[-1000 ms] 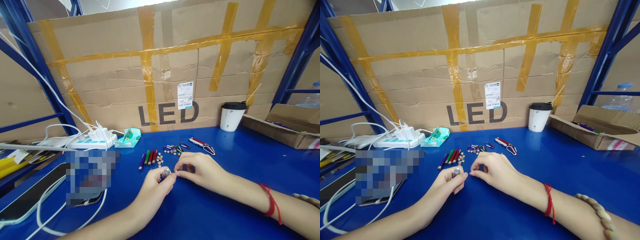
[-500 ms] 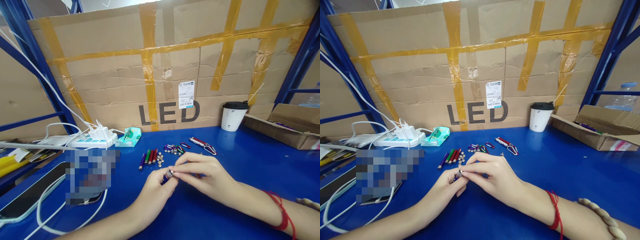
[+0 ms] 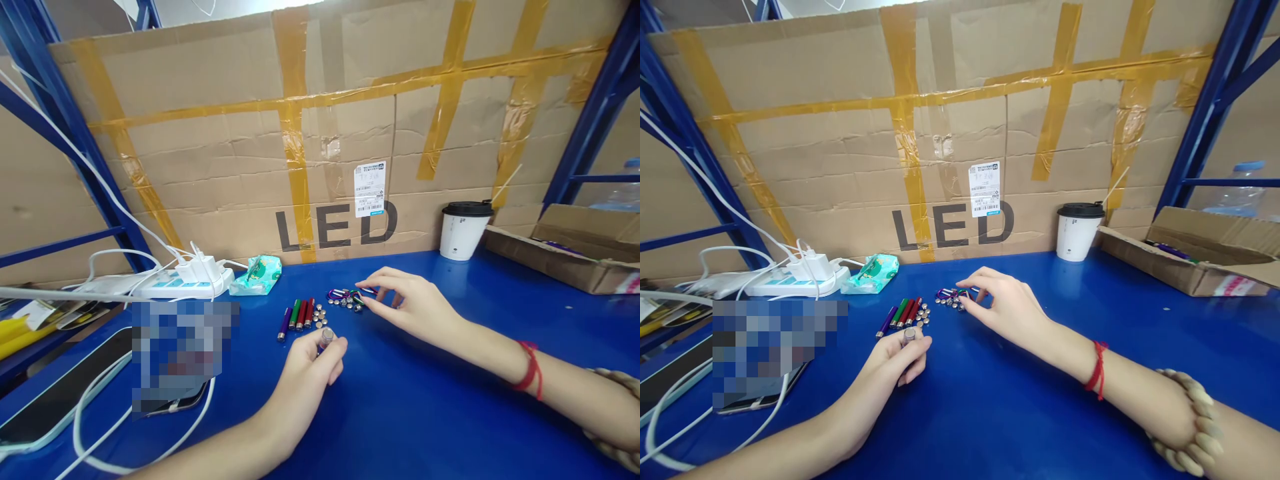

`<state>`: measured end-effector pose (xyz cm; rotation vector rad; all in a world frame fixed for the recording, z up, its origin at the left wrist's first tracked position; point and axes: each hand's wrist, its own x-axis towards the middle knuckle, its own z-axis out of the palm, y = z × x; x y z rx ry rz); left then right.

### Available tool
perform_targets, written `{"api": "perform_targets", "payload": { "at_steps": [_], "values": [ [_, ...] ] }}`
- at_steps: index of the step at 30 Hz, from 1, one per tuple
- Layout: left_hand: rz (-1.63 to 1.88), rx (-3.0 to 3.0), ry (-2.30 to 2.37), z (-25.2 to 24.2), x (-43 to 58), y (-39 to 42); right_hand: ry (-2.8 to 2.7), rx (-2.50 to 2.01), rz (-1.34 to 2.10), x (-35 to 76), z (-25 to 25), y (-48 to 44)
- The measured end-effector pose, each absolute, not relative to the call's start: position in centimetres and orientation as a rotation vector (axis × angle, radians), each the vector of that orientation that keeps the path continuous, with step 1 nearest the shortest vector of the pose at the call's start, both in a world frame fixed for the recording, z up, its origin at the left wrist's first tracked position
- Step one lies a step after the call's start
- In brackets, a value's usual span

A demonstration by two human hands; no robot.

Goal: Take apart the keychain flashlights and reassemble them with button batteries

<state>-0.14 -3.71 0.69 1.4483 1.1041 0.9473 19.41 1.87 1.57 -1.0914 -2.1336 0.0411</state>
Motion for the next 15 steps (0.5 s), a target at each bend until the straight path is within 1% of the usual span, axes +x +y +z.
{"api": "perform_targets", "payload": {
  "at_steps": [9,15],
  "values": [
    [0.928,1.386,1.064,1.2,0.0,-4.0,-2.519,-1.038,0.205,19.2,0.2,2.4],
    [0.933,1.392,1.04,1.0,0.1,-4.0,-2.614,-1.089,0.204,19.0,0.4,2.5]
  ]
}}
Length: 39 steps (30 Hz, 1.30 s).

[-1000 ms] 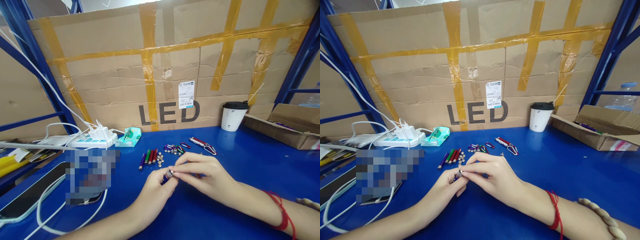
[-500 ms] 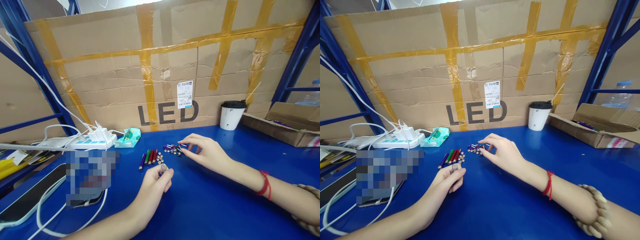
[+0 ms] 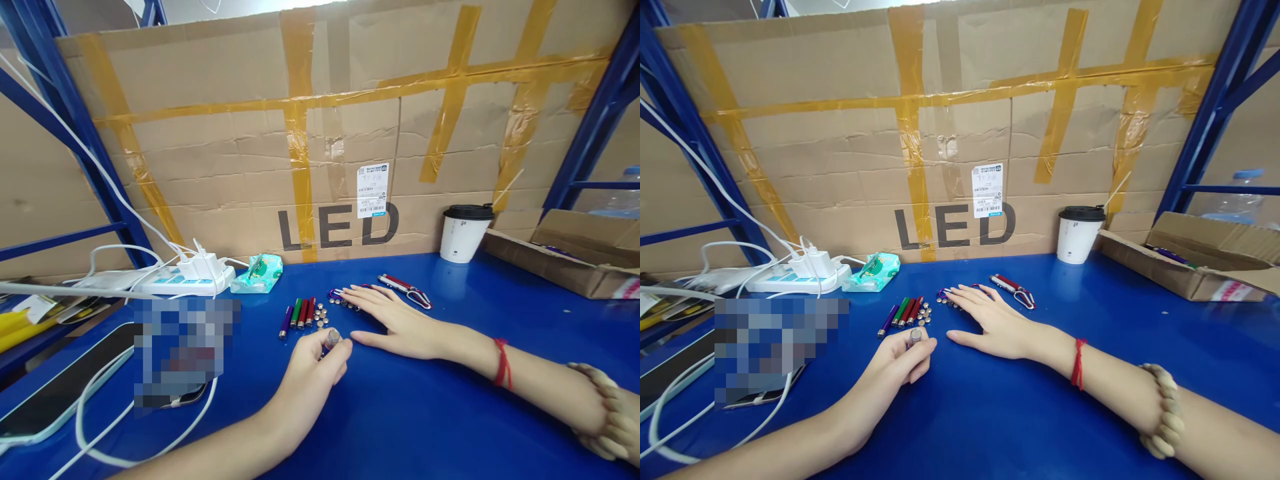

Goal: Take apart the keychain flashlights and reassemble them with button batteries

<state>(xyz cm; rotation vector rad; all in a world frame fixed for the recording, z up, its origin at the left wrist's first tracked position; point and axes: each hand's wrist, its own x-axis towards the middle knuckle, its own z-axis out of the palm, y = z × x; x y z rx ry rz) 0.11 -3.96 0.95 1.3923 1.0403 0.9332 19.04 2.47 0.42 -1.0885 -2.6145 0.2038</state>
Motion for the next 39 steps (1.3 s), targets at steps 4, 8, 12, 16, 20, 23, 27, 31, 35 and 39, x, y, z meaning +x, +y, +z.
{"api": "perform_targets", "payload": {
  "at_steps": [4,8,12,16,20,23,27,31,35,39],
  "values": [
    [0.941,1.406,1.055,1.1,0.1,-4.1,-2.595,-1.063,0.152,19.3,0.4,2.8],
    [0.937,1.424,1.056,1.2,0.0,-4.2,-2.533,-1.013,0.043,19.4,0.5,2.9],
    [0.936,1.428,1.062,1.3,0.1,-4.1,-2.478,-1.003,-0.095,19.5,0.9,3.1],
    [0.922,1.428,1.067,1.3,0.2,-4.0,-2.463,-1.046,-0.143,19.6,0.8,3.3],
    [0.919,1.436,1.084,1.2,0.1,-4.1,-2.47,-1.086,-0.134,19.7,0.6,3.4],
    [0.912,1.443,1.081,1.1,0.0,-4.1,-2.461,-1.083,-0.12,19.7,0.6,3.5],
    [0.908,1.453,1.082,1.1,0.0,-4.1,-2.446,-1.054,-0.087,19.7,0.6,3.6],
    [0.902,1.473,1.083,1.0,0.0,-4.0,-2.439,-1.034,-0.029,19.7,0.6,3.6],
    [0.901,1.477,1.068,0.9,-0.1,-4.0,-2.409,-1.058,0.04,19.6,0.5,3.8],
    [0.911,1.484,1.062,0.9,-0.1,-3.9,-2.373,-1.101,0.082,19.5,0.4,3.9]
  ]
}}
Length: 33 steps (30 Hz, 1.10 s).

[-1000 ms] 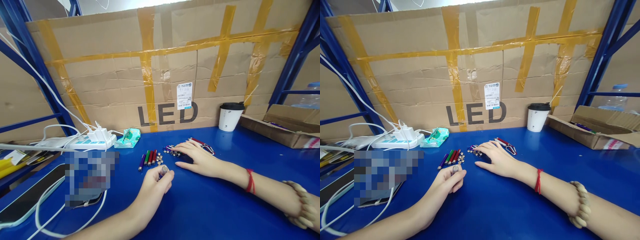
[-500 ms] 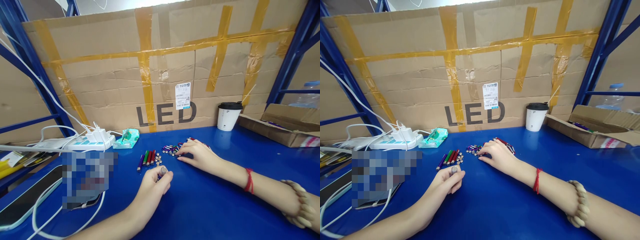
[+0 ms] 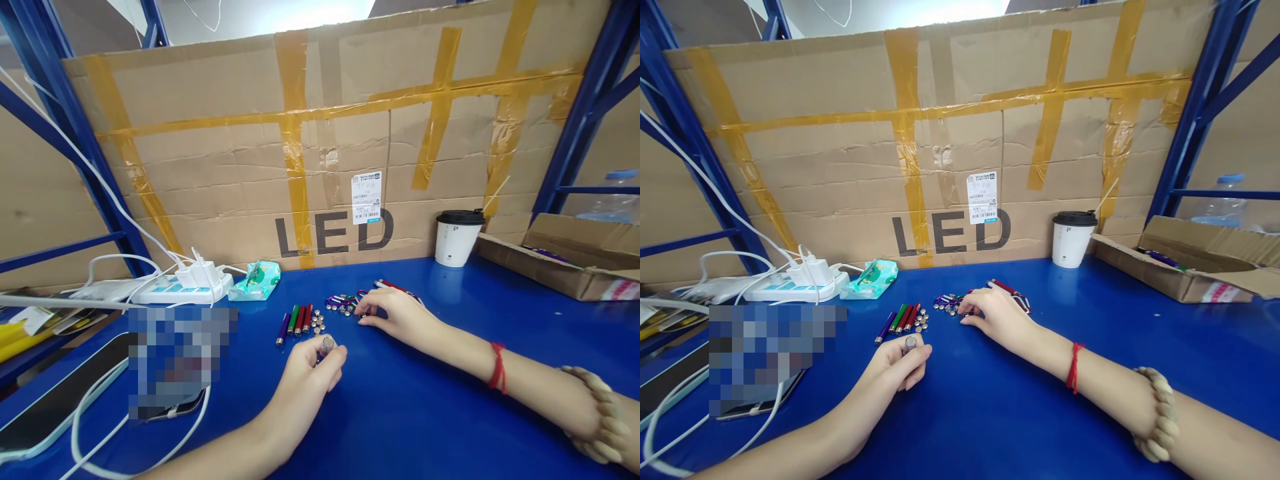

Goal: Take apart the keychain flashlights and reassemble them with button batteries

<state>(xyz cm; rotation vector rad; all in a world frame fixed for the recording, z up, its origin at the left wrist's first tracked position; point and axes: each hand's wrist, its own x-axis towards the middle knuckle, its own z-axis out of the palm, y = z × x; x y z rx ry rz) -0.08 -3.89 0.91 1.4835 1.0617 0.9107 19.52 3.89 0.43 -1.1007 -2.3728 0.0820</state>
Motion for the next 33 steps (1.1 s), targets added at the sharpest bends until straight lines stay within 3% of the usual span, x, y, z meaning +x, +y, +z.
{"api": "perform_targets", "payload": {
  "at_steps": [8,20,33],
  "values": [
    [0.925,1.478,1.054,0.9,0.0,-3.8,-2.319,-1.043,-0.011,19.5,0.1,3.8],
    [0.935,1.477,1.092,0.8,0.0,-3.8,-2.187,-1.102,0.178,19.3,0.3,3.7],
    [0.961,1.4,1.179,0.7,-0.3,-4.3,-1.765,-1.17,0.811,18.7,0.5,3.4]
  ]
}}
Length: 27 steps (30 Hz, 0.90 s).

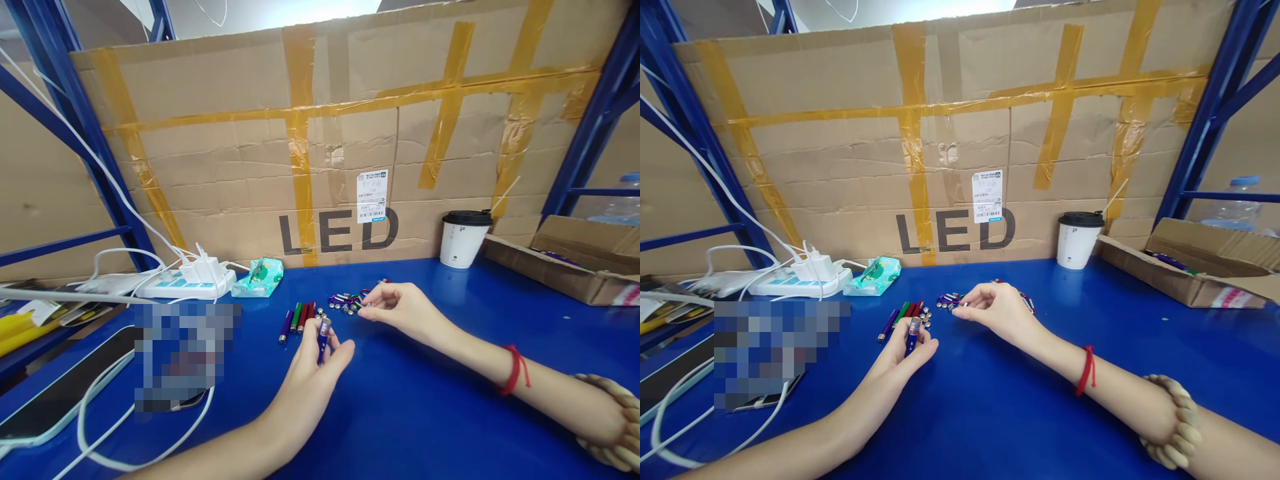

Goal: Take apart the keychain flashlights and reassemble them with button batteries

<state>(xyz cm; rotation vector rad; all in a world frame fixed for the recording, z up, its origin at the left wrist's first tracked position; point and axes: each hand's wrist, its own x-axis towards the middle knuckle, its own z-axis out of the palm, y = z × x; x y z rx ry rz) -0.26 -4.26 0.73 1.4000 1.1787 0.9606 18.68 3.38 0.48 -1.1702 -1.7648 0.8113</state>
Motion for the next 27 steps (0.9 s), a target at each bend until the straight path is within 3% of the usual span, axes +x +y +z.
{"api": "perform_targets", "payload": {
  "at_steps": [10,27],
  "values": [
    [1.066,1.537,1.179,-0.2,-0.3,-3.7,-1.573,-1.077,1.256,17.1,1.8,0.9],
    [0.935,1.607,1.021,0.7,0.2,-3.6,-1.711,-0.863,1.296,17.1,1.5,0.3]
  ]
}}
